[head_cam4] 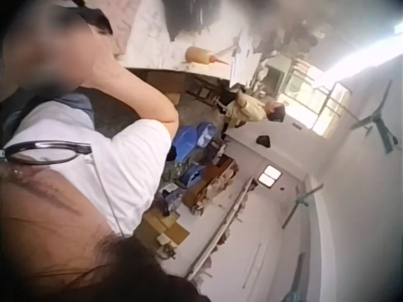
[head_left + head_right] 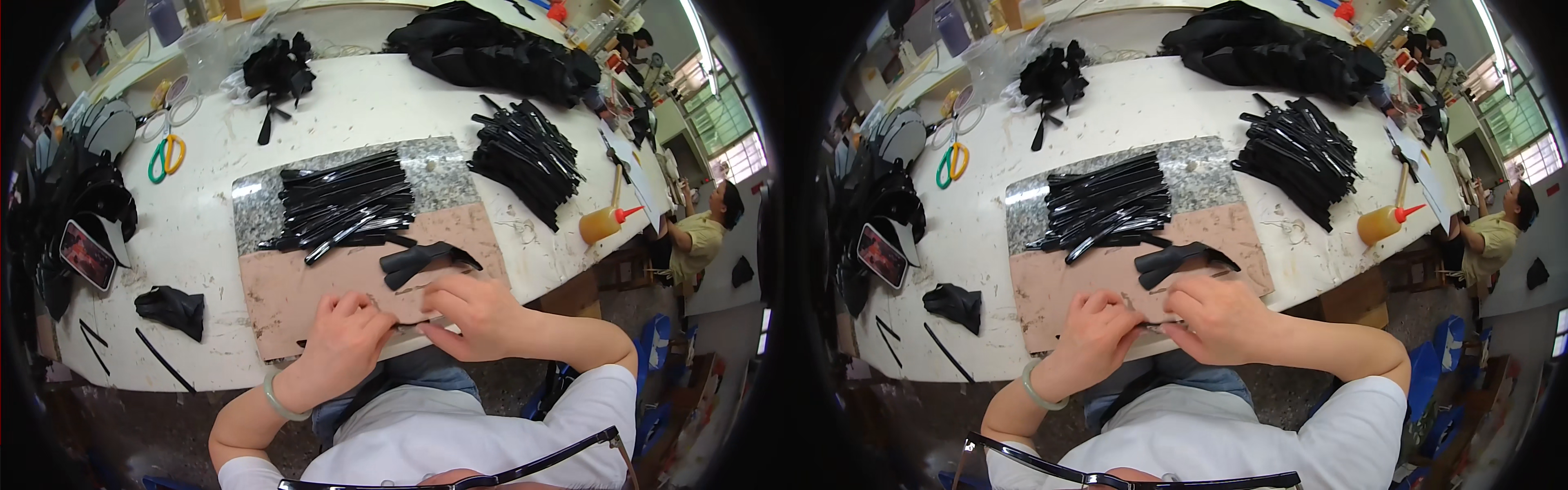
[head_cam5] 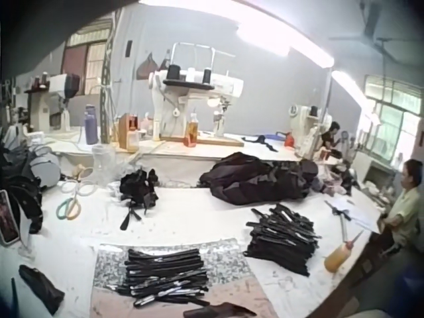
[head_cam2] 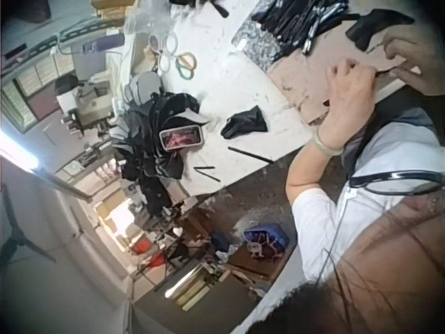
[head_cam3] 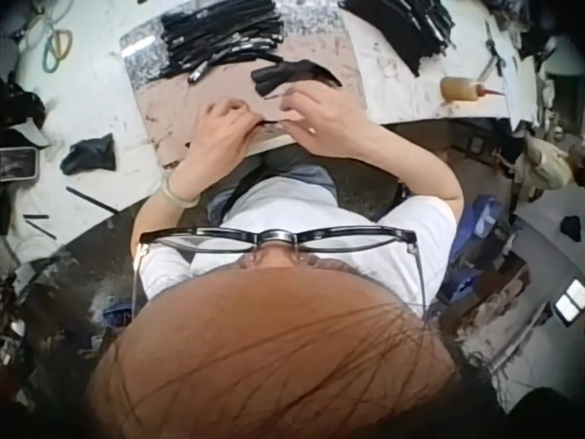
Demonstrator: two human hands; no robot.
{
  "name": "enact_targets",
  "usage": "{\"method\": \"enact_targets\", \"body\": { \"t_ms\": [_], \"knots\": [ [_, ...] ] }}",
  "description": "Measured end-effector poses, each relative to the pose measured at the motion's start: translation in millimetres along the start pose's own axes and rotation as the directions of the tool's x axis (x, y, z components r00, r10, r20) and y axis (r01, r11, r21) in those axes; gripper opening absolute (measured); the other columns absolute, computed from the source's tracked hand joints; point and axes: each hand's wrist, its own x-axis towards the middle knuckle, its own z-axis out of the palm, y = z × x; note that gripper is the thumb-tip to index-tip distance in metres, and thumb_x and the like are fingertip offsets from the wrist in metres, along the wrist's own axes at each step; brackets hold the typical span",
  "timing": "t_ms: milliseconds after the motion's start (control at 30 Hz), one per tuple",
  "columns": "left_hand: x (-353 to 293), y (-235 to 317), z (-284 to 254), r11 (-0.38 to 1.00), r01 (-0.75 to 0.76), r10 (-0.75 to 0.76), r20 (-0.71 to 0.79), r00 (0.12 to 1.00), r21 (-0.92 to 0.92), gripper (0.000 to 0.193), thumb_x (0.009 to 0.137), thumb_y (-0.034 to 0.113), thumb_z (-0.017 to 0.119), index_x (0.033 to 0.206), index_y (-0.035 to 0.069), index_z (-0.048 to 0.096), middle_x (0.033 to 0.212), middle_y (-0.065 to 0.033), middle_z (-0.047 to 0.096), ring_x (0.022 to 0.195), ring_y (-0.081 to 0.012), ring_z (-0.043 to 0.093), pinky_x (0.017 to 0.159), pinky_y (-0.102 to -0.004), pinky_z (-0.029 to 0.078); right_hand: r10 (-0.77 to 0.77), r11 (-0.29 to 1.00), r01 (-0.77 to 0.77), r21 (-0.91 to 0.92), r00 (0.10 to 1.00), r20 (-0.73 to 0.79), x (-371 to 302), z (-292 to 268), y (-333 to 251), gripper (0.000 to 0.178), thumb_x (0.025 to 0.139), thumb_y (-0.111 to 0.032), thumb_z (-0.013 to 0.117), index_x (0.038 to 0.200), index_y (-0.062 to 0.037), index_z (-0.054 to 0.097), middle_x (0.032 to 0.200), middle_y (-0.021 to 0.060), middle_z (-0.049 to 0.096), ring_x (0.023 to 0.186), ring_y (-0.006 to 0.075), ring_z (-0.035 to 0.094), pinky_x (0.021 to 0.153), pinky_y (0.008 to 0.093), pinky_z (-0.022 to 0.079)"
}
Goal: The person repeatedly takes plastic strips from a pile, wraps and presses black fabric strips around them by hand, and joins the assembled straps to black fabric components.
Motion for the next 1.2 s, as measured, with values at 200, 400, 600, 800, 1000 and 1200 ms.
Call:
{"method": "enact_targets", "body": {
  "t_ms": [200,400,600,800,1000,1200],
  "knots": [
    [18.1,16.8,-6.0,0.997,-0.044,0.037,-0.096,0.995,-0.071,0.01,0.079,0.019,0.074,0.08,0.011,0.068,0.068,0.0027,0.062,0.071,-0.0152,0.057,0.073,-0.0351,0.038,-0.016,0.995,0.0,0.103,0.988,0.154,-21.6,-11.8,10.5,0.024,0.08,-0.002,0.063,0.104,-0.0022,0.061,0.093,0.0125,0.058,0.087,0.0311,0.06,0.071,0.0376,0.051],
    [44.7,5.7,-35.5,0.987,0.096,-0.129,-0.275,0.953,-0.131,0.008,0.081,0.018,0.075,0.08,0.011,0.072,0.07,0.0025,0.065,0.066,-0.0138,0.057,0.07,-0.0329,0.038,0.12,0.991,-0.133,-0.018,0.935,-0.333,-16.5,-95.5,66.5,0.024,0.085,0.009,0.055,0.102,-0.0055,0.063,0.087,0.0074,0.06,0.081,0.019,0.06,0.072,0.03,0.049],
    [52.3,-12.2,-10.7,0.99,0.13,-0.137,-0.14,0.981,-0.053,0.02,0.08,0.017,0.075,0.095,0.007,0.067,0.08,-0.0038,0.064,0.078,-0.0225,0.058,0.071,-0.0358,0.041,0.667,0.742,-0.634,0.22,0.663,-0.339,-44.2,-170.3,177.1,0.016,0.094,-0.014,0.06,0.103,-0.0037,0.069,0.087,0.0005,0.064,0.078,0.0113,0.061,0.069,0.0254,0.049],
    [55.2,-11.7,6.5,0.979,0.193,-0.185,-0.1,0.978,0.069,0.026,0.079,0.022,0.075,0.093,0.004,0.061,0.087,-0.0084,0.057,0.082,-0.0281,0.054,0.073,-0.0385,0.045,0.197,0.963,-0.22,-0.155,0.968,-0.154,-12.8,-58.7,115.0,0.032,0.08,-0.028,0.076,0.103,-0.0062,0.069,0.098,0.0103,0.065,0.095,0.0296,0.06,0.085,0.0387,0.048],
    [51.8,-20.2,10.5,0.982,0.187,-0.186,-0.024,0.982,0.034,0.025,0.078,0.019,0.075,0.093,0.005,0.06,0.089,-0.0088,0.057,0.089,-0.0284,0.053,0.075,-0.0385,0.046,0.266,0.964,-0.266,-0.021,0.964,0.021,-14.5,1.1,86.4,0.033,0.076,-0.009,0.072,0.107,-0.0049,0.063,0.092,0.0118,0.059,0.09,0.0316,0.058,0.08,0.0404,0.047],
    [20.8,-19.9,-10.9,0.862,0.384,-0.383,0.071,0.921,-0.329,0.019,0.082,0.009,0.073,0.096,0.003,0.062,0.083,-0.0076,0.062,0.067,-0.0162,0.058,0.059,-0.0292,0.047,-0.112,0.956,0.102,-0.275,0.994,-0.018,-16.8,11.3,68.5,0.037,0.073,-0.017,0.075,0.106,-0.0048,0.062,0.098,0.007,0.058,0.098,0.0276,0.056,0.082,0.0396,0.043]
  ]
}}
